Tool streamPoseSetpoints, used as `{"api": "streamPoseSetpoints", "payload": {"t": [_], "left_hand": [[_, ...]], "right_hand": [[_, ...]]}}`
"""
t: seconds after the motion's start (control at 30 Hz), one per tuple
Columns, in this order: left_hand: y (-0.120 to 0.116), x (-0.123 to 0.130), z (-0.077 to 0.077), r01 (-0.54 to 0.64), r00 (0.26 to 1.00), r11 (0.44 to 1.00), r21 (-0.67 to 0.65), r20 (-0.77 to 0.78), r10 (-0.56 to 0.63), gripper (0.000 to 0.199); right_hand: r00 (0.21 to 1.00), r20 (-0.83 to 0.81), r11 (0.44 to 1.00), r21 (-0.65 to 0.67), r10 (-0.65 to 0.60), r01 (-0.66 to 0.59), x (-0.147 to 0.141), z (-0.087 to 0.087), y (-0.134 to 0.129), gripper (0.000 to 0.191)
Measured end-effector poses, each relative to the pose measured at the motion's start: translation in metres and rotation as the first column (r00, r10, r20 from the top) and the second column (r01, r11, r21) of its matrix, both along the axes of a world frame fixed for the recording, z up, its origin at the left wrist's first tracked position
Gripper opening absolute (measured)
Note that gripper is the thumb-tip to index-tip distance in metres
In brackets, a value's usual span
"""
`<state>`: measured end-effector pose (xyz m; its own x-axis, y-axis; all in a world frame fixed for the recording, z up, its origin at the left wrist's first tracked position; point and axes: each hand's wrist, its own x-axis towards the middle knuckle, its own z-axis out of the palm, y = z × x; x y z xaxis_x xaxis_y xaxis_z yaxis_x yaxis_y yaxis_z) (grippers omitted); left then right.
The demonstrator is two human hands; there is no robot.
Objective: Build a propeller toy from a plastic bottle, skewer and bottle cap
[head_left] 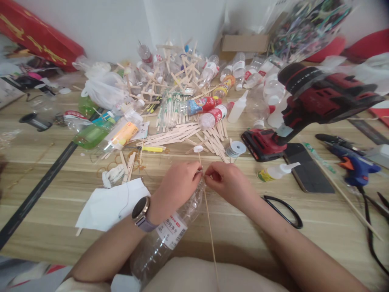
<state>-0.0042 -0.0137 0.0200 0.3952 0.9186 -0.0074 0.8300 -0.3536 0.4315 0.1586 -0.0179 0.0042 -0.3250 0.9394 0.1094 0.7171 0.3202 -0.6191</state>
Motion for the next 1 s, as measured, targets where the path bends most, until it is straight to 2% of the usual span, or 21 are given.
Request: {"api": "streamPoseSetpoints", "payload": {"t": [0.47,0.7,1.0], "left_hand": [[-0.002,0.000,0.000,0.086,0.995,0.992,0.095,-0.063,-0.081,0.021],[0.003,-0.001,-0.004,0.052,0.999,0.996,0.066,-0.010,-0.052,0.019],[0.010,-0.002,-0.010,-0.010,0.993,0.999,-0.037,0.116,0.014,0.013]], "right_hand": [[0.998,-0.025,0.997,0.061,0.057,-0.055,0.001,-0.006,0.002,0.014],[0.996,-0.031,0.994,0.081,0.080,-0.077,0.002,-0.010,0.004,0.014],[0.995,-0.072,0.993,0.104,0.063,-0.055,0.002,-0.015,0.005,0.014]]}}
